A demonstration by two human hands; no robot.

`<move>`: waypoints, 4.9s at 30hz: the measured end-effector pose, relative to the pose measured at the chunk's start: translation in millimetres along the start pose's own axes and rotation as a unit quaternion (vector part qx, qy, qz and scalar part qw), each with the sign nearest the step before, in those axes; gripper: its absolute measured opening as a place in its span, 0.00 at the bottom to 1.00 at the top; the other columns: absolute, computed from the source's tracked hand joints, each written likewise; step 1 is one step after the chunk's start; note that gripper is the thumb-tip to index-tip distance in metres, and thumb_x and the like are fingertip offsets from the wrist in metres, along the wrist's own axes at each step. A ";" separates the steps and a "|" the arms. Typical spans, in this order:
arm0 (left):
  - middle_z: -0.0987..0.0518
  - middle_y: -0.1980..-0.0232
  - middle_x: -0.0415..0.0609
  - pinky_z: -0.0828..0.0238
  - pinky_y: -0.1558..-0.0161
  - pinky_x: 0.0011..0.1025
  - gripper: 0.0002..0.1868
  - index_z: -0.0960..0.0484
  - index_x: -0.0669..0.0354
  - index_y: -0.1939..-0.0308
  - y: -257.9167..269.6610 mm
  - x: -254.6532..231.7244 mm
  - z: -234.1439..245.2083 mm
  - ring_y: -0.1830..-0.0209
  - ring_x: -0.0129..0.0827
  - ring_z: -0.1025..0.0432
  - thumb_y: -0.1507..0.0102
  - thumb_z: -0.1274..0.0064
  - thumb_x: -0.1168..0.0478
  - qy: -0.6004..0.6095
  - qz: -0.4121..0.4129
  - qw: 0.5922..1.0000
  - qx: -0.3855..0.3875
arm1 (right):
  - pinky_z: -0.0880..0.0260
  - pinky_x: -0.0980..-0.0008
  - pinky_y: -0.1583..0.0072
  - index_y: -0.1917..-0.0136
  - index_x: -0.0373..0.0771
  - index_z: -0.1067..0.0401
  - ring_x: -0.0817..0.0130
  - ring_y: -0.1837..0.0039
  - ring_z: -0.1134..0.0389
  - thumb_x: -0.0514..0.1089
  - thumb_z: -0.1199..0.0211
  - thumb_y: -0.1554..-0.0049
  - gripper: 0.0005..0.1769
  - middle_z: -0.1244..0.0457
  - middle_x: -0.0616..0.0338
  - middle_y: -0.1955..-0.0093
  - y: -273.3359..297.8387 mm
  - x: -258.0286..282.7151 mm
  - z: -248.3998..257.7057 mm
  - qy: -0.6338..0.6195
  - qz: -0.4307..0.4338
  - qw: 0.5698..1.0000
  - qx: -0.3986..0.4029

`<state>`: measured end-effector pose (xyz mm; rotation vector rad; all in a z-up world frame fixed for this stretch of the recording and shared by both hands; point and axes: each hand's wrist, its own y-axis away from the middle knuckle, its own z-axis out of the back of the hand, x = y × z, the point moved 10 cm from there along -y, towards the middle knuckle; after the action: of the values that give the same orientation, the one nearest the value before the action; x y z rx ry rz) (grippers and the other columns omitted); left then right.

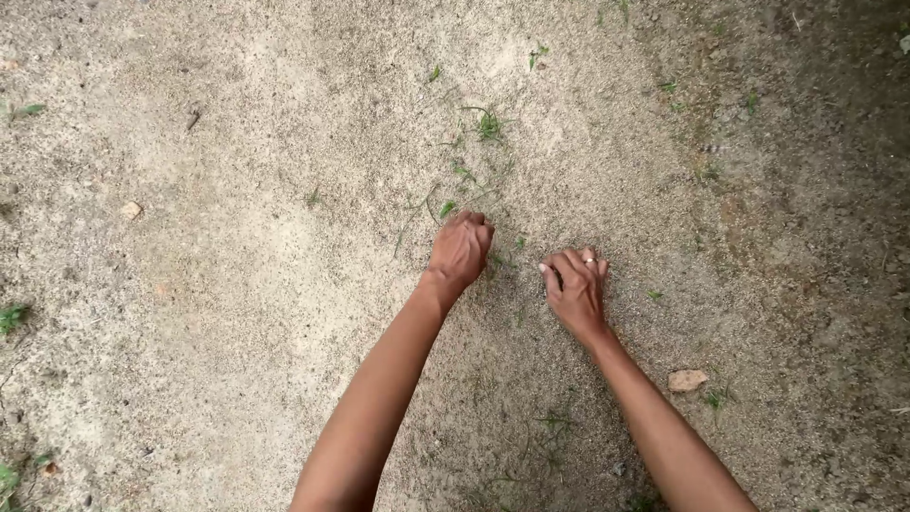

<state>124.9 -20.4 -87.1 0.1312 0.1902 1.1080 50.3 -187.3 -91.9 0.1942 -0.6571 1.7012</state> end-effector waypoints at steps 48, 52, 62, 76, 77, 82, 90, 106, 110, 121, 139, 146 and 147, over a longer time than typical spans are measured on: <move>0.37 0.25 0.52 0.59 0.24 0.34 0.22 0.36 0.57 0.33 14.8 15.5 -73.1 0.22 0.38 0.49 0.26 0.73 0.52 0.131 0.029 0.987 0.084 | 0.48 0.60 0.39 0.61 0.46 0.18 0.66 0.52 0.37 0.32 0.37 0.40 0.13 0.30 0.64 0.64 -25.8 30.6 -21.7 -0.092 -0.039 0.985 0.140; 0.44 0.21 0.51 0.66 0.22 0.33 0.27 0.42 0.54 0.27 27.9 19.1 -55.1 0.19 0.37 0.56 0.27 0.77 0.49 0.188 0.050 0.973 0.121 | 0.49 0.59 0.42 0.60 0.47 0.18 0.69 0.55 0.36 0.37 0.35 0.45 0.07 0.28 0.65 0.62 11.3 48.5 -0.5 -0.164 0.023 0.965 0.204; 0.34 0.26 0.57 0.62 0.22 0.34 0.27 0.34 0.61 0.33 28.3 9.7 -22.8 0.19 0.41 0.50 0.27 0.79 0.51 0.144 0.044 0.986 0.079 | 0.40 0.59 0.47 0.63 0.42 0.22 0.69 0.55 0.37 0.26 0.44 0.42 0.16 0.30 0.63 0.62 52.2 19.8 -25.5 -0.057 0.001 0.997 0.042; 0.31 0.30 0.61 0.45 0.27 0.42 0.18 0.22 0.57 0.45 55.2 11.9 34.6 0.27 0.51 0.38 0.36 0.59 0.72 0.004 -0.023 0.998 -0.061 | 0.37 0.61 0.45 0.62 0.42 0.23 0.67 0.51 0.34 0.25 0.40 0.45 0.14 0.31 0.63 0.59 62.2 74.9 -44.4 0.025 0.085 0.992 0.095; 0.31 0.30 0.62 0.46 0.28 0.43 0.16 0.23 0.60 0.44 53.6 18.3 29.1 0.27 0.52 0.39 0.34 0.59 0.70 0.026 -0.019 0.997 -0.074 | 0.37 0.61 0.43 0.62 0.42 0.24 0.68 0.49 0.34 0.24 0.40 0.48 0.14 0.31 0.63 0.59 54.7 68.7 -27.9 0.012 0.038 0.998 0.051; 0.30 0.30 0.59 0.45 0.27 0.42 0.16 0.24 0.63 0.43 78.7 21.8 68.0 0.27 0.50 0.38 0.34 0.58 0.70 0.034 0.001 0.998 -0.054 | 0.41 0.61 0.46 0.59 0.42 0.22 0.65 0.51 0.35 0.34 0.35 0.43 0.05 0.31 0.61 0.57 36.1 47.5 -6.3 -0.040 -0.032 0.999 0.007; 0.26 0.34 0.59 0.39 0.31 0.43 0.17 0.20 0.60 0.53 99.0 32.7 84.6 0.31 0.50 0.34 0.45 0.51 0.74 -0.021 -0.001 0.996 -0.086 | 0.45 0.60 0.44 0.58 0.43 0.20 0.65 0.52 0.36 0.39 0.34 0.42 0.04 0.31 0.62 0.57 28.9 76.5 -37.7 0.001 -0.020 0.999 0.038; 0.17 0.50 0.58 0.21 0.51 0.39 0.21 0.14 0.58 0.60 214.4 182.7 154.1 0.52 0.48 0.22 0.51 0.50 0.80 0.126 0.193 0.913 -0.336 | 0.49 0.59 0.40 0.58 0.47 0.16 0.61 0.42 0.39 0.34 0.34 0.57 0.14 0.31 0.61 0.44 35.2 86.5 34.4 -0.057 0.016 0.997 0.040; 0.17 0.62 0.60 0.23 0.59 0.42 0.06 0.14 0.62 0.61 265.2 211.0 163.5 0.65 0.49 0.21 0.39 0.45 0.66 0.228 0.314 0.846 -0.365 | 0.46 0.60 0.39 0.60 0.45 0.18 0.65 0.46 0.39 0.52 0.27 0.51 0.11 0.30 0.63 0.54 -6.2 135.5 76.9 0.095 0.015 0.977 0.191; 0.20 0.77 0.57 0.22 0.72 0.43 0.23 0.15 0.58 0.62 322.3 245.3 179.9 0.78 0.45 0.21 0.31 0.51 0.42 0.192 0.362 0.899 -0.156 | 0.41 0.60 0.30 0.43 0.45 0.25 0.69 0.39 0.32 0.43 0.41 0.39 0.12 0.32 0.57 0.42 -170.8 216.4 200.9 0.427 0.143 0.819 0.355; 0.22 0.67 0.54 0.24 0.68 0.39 0.11 0.23 0.63 0.68 407.3 135.7 279.7 0.69 0.42 0.25 0.32 0.51 0.62 0.007 0.388 0.898 -0.208 | 0.38 0.53 0.34 0.56 0.46 0.19 0.60 0.43 0.27 0.48 0.46 0.37 0.15 0.28 0.57 0.50 -178.7 379.3 -161.8 0.293 0.574 0.717 0.266; 0.24 0.61 0.56 0.25 0.62 0.37 0.07 0.23 0.66 0.60 387.1 -3.7 201.4 0.62 0.40 0.27 0.42 0.52 0.72 -0.047 0.327 0.944 0.011 | 0.37 0.57 0.39 0.55 0.51 0.18 0.64 0.45 0.27 0.42 0.43 0.41 0.12 0.27 0.62 0.50 -117.5 447.3 -205.0 0.268 0.627 0.681 0.269; 0.23 0.60 0.56 0.26 0.60 0.39 0.06 0.23 0.67 0.61 378.6 -25.4 197.8 0.59 0.42 0.26 0.41 0.51 0.68 -0.038 0.299 0.953 0.036 | 0.37 0.57 0.40 0.55 0.50 0.18 0.64 0.46 0.27 0.42 0.43 0.41 0.12 0.27 0.61 0.50 -113.3 455.5 -203.8 0.262 0.635 0.679 0.258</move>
<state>-174.3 121.8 183.7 0.3100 0.1223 1.6977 90.4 316.3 -10.1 -0.5022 0.3220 3.0879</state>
